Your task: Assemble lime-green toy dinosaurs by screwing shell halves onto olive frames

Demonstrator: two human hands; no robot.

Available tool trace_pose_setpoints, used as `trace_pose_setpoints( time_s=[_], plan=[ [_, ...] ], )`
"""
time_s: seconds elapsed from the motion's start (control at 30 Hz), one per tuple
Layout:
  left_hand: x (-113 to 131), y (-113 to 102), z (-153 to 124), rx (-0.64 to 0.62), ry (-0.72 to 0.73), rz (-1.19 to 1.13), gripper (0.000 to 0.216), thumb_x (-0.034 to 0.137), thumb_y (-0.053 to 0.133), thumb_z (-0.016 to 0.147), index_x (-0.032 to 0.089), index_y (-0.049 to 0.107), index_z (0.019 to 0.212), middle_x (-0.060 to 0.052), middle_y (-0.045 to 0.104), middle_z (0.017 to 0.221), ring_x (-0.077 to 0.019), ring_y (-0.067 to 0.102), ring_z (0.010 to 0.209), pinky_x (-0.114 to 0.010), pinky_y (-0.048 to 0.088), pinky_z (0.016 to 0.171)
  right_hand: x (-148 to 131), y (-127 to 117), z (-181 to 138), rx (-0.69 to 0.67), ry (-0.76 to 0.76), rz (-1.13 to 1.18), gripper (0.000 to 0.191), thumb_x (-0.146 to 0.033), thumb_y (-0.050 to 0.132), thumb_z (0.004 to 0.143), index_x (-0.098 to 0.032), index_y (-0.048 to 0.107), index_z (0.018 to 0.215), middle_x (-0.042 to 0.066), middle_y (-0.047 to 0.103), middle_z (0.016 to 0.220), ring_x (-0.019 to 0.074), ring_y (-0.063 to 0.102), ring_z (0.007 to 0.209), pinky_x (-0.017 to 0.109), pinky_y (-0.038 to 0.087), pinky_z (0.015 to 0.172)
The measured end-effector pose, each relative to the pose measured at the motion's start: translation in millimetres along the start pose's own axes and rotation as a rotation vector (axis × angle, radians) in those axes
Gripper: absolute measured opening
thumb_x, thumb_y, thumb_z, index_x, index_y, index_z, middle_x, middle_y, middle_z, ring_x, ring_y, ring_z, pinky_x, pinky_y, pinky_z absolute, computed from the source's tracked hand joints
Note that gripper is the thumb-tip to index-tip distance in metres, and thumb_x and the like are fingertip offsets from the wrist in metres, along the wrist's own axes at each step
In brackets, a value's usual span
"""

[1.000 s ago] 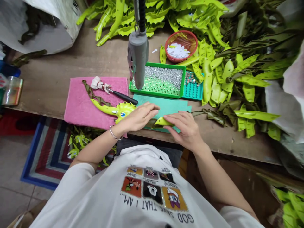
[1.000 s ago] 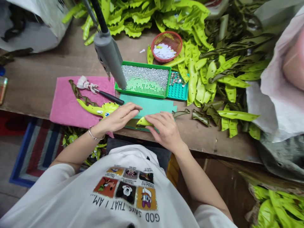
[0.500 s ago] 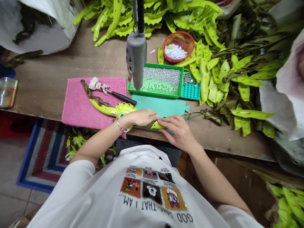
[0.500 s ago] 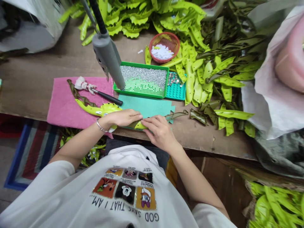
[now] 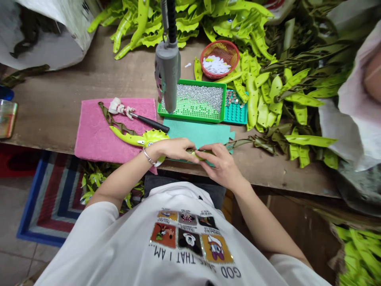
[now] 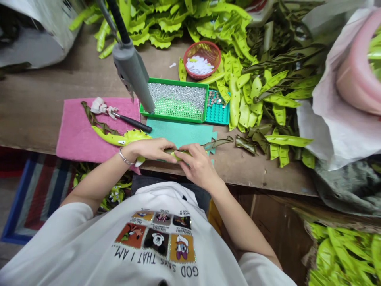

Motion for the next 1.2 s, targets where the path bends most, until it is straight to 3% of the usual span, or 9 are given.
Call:
trace_pose_setpoints(
  time_s=[0.07, 0.13, 0.23, 0.3, 0.4, 0.47, 0.53, 0.97, 1.2],
  plan=[
    [-1, -1, 1, 0.004, -0.004, 0.021, 0.049, 0.054, 0.058, 0.078, 0.011, 0.067, 0.100, 0.000, 0.057, 0.075, -0.0135, 0.045, 0.066, -0.024, 0.032, 0.061, -3, -5, -4, 0.040, 0.014, 0.008, 0.028, -0.020, 0.062, 0.089, -0.024, 0.068, 0.116, 0.011, 0.067, 0.109, 0.0259, 0.061, 0.105, 0.047, 0.053, 0.089],
    [-1, -3, 0, 0.019, -0.015, 0.019, 0.048, 0.050, 0.060, 0.077, 0.010, 0.067, 0.102, 0.000, 0.058, 0.076, -0.0137, 0.045, 0.067, -0.024, 0.031, 0.061, 3, -20, -13, 0.187, 0.096, 0.016, 0.038, -0.023, 0.068, 0.085, -0.025, 0.064, 0.123, 0.012, 0.063, 0.119, 0.0292, 0.058, 0.118, 0.051, 0.050, 0.098],
    [-1, -5, -1, 0.032, -0.031, 0.025, 0.047, 0.049, 0.061, 0.076, 0.011, 0.068, 0.102, 0.000, 0.058, 0.078, -0.0140, 0.045, 0.067, -0.024, 0.031, 0.061, 35, -50, -50, 0.640, 0.442, 0.130, 0.050, -0.031, 0.075, 0.080, -0.025, 0.057, 0.127, 0.013, 0.060, 0.123, 0.0279, 0.060, 0.115, 0.048, 0.053, 0.096],
    [-2, -6, -2, 0.029, -0.031, 0.029, 0.048, 0.049, 0.062, 0.076, 0.011, 0.068, 0.104, -0.001, 0.060, 0.080, -0.0145, 0.047, 0.069, -0.024, 0.033, 0.063, 64, -45, -76, 0.812, 0.736, 0.379, 0.050, -0.041, 0.078, 0.077, -0.023, 0.057, 0.120, 0.010, 0.063, 0.112, 0.0223, 0.066, 0.098, 0.040, 0.058, 0.083],
    [-4, -6, -1, 0.003, -0.038, 0.007, 0.053, 0.052, 0.060, 0.078, 0.011, 0.066, 0.111, -0.003, 0.064, 0.088, -0.0159, 0.050, 0.074, -0.024, 0.035, 0.066, 87, 0, -82, 0.633, 1.069, 0.912, 0.050, -0.053, 0.084, 0.065, -0.021, 0.061, 0.096, 0.003, 0.067, 0.088, 0.0164, 0.068, 0.075, 0.033, 0.060, 0.069],
    [-6, -5, 0, -0.006, -0.052, -0.012, 0.057, 0.054, 0.060, 0.078, 0.010, 0.065, 0.114, -0.004, 0.065, 0.094, -0.0167, 0.052, 0.078, -0.024, 0.036, 0.068, 85, 20, -75, 0.512, 1.168, 1.157, 0.049, -0.054, 0.088, 0.058, -0.019, 0.062, 0.081, 0.001, 0.068, 0.077, 0.0146, 0.068, 0.069, 0.031, 0.061, 0.068],
    [-8, -6, 1, -0.005, -0.065, -0.025, 0.057, 0.055, 0.059, 0.078, 0.011, 0.065, 0.114, -0.004, 0.065, 0.095, -0.0170, 0.052, 0.079, -0.024, 0.037, 0.068, 83, 25, -69, 0.514, 1.214, 1.262, 0.050, -0.052, 0.092, 0.051, -0.017, 0.062, 0.071, 0.000, 0.068, 0.070, 0.0128, 0.067, 0.066, 0.028, 0.061, 0.067],
    [-8, -7, 2, -0.004, -0.066, -0.033, 0.057, 0.060, 0.057, 0.078, 0.013, 0.064, 0.109, -0.001, 0.062, 0.090, -0.0169, 0.051, 0.079, -0.024, 0.037, 0.068, 84, 24, -63, 0.652, 1.215, 1.340, 0.047, -0.045, 0.096, 0.041, -0.016, 0.063, 0.059, -0.002, 0.067, 0.059, 0.0084, 0.062, 0.054, 0.021, 0.059, 0.055],
    [-7, -6, 1, 0.055, -0.082, 0.019, 0.053, 0.056, 0.061, 0.077, 0.013, 0.065, 0.109, -0.002, 0.065, 0.087, -0.0171, 0.053, 0.076, -0.025, 0.038, 0.067, 82, 24, -67, 0.718, 1.189, 1.326, 0.048, -0.043, 0.096, 0.039, -0.017, 0.061, 0.059, -0.003, 0.066, 0.058, 0.0103, 0.063, 0.055, 0.025, 0.060, 0.056]
  ],
)
Point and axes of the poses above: each hand's wrist, its own z-axis towards the middle knuckle, its own y-axis out of the palm, x = y × z, the point moved 8 cm from there along z, towards the middle knuckle
